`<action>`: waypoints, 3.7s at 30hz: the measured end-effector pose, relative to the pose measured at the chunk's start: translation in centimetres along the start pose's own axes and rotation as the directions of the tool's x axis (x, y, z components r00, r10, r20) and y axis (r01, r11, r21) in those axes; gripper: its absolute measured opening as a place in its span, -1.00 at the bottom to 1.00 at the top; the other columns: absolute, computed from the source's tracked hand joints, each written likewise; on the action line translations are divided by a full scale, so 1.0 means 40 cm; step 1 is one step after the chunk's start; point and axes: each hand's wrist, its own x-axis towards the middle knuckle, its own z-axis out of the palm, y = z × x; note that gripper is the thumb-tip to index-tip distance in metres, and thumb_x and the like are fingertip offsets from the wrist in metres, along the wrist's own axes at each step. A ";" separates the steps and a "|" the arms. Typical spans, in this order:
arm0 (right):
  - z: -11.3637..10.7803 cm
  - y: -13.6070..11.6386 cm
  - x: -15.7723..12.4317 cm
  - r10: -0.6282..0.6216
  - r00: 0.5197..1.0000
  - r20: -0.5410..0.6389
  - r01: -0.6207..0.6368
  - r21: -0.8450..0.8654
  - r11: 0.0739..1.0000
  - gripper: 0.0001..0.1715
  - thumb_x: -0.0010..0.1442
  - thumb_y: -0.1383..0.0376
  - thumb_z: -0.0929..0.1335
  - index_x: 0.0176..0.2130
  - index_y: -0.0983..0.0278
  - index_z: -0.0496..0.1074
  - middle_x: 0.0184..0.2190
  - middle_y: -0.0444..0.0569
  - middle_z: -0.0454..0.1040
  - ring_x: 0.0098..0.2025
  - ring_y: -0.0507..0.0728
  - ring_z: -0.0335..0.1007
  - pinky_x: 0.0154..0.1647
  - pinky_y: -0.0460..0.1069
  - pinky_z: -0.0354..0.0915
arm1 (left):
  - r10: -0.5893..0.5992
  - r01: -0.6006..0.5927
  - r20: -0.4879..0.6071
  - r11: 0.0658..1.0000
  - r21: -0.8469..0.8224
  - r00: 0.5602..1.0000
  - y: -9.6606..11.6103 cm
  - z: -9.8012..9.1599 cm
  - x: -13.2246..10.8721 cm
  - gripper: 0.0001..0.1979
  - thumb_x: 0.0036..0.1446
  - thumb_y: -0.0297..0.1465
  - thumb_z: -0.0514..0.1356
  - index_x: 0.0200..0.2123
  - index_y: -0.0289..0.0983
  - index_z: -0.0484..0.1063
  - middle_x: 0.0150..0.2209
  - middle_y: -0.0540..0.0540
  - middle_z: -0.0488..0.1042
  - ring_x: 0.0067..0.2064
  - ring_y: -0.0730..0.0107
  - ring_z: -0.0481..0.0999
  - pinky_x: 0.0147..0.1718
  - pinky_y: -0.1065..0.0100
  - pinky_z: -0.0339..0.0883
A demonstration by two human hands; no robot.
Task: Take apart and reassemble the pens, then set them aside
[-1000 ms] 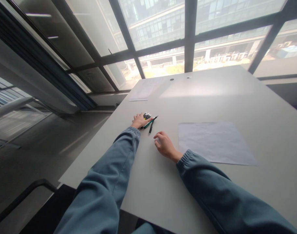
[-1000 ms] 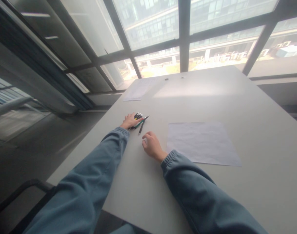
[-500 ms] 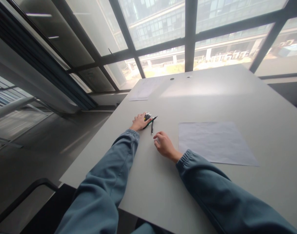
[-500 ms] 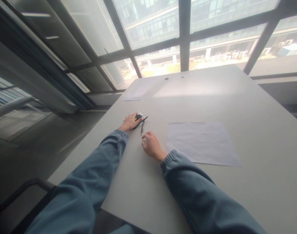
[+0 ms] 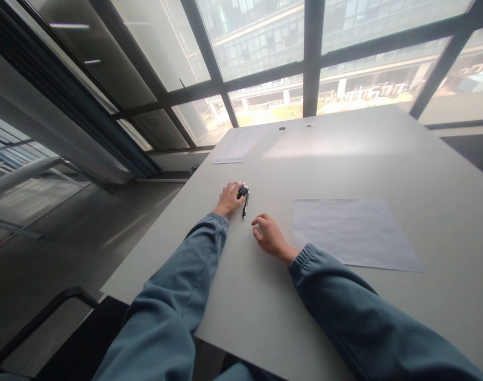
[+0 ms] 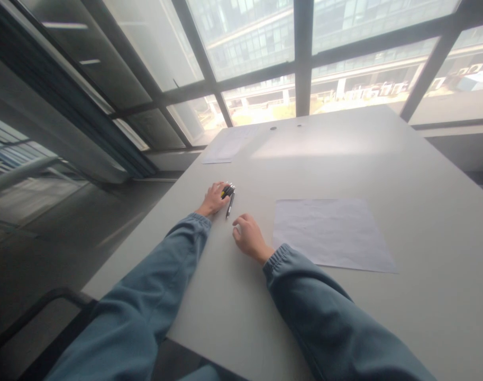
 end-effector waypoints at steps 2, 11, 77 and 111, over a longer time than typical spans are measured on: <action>0.001 0.001 0.000 0.002 1.000 -0.002 -0.002 -0.002 1.000 -0.81 0.21 0.43 0.34 -0.18 0.26 0.51 -0.12 0.04 0.43 -0.02 0.17 0.38 0.13 0.09 0.28 | -0.029 0.029 0.011 1.000 0.001 1.000 0.000 0.005 0.001 -0.38 0.17 -0.26 0.14 0.31 0.05 0.22 0.33 -0.09 0.19 0.27 -0.05 0.26 0.23 -0.04 0.24; -0.004 -0.008 -0.001 0.010 1.000 -0.004 -0.010 -0.005 1.000 -0.81 0.22 0.43 0.33 -0.18 0.26 0.50 -0.11 0.05 0.44 -0.02 0.17 0.39 0.12 0.10 0.29 | -0.176 0.177 0.173 0.984 0.010 0.969 -0.007 -0.004 0.038 0.01 0.04 0.18 0.19 0.44 -0.14 -0.01 0.40 -0.32 0.10 0.38 -0.22 0.14 0.28 -0.04 0.10; -0.006 -0.006 -0.003 0.011 1.000 -0.004 -0.011 0.002 1.000 -0.80 0.21 0.43 0.33 -0.18 0.27 0.51 -0.12 0.06 0.46 -0.02 0.19 0.40 0.12 0.11 0.29 | -0.203 0.192 -0.115 0.977 -0.096 0.972 -0.001 -0.089 -0.061 -0.73 0.13 -0.24 0.26 -0.46 -0.29 0.63 -0.37 -0.26 0.63 -0.28 0.18 0.58 -0.31 0.34 0.29; -0.586 0.118 -0.118 0.148 0.834 -0.531 -0.077 0.155 0.985 -0.73 0.22 0.15 0.40 -0.19 0.26 0.60 -0.38 -0.04 0.54 -0.37 0.08 0.38 -0.34 -0.01 0.32 | -0.050 -0.203 -0.213 0.161 -0.966 0.976 0.615 0.034 -0.165 -0.66 0.08 -0.16 0.40 -0.22 -0.31 0.61 -0.34 -0.13 0.63 -0.35 0.38 0.57 -0.32 0.34 0.47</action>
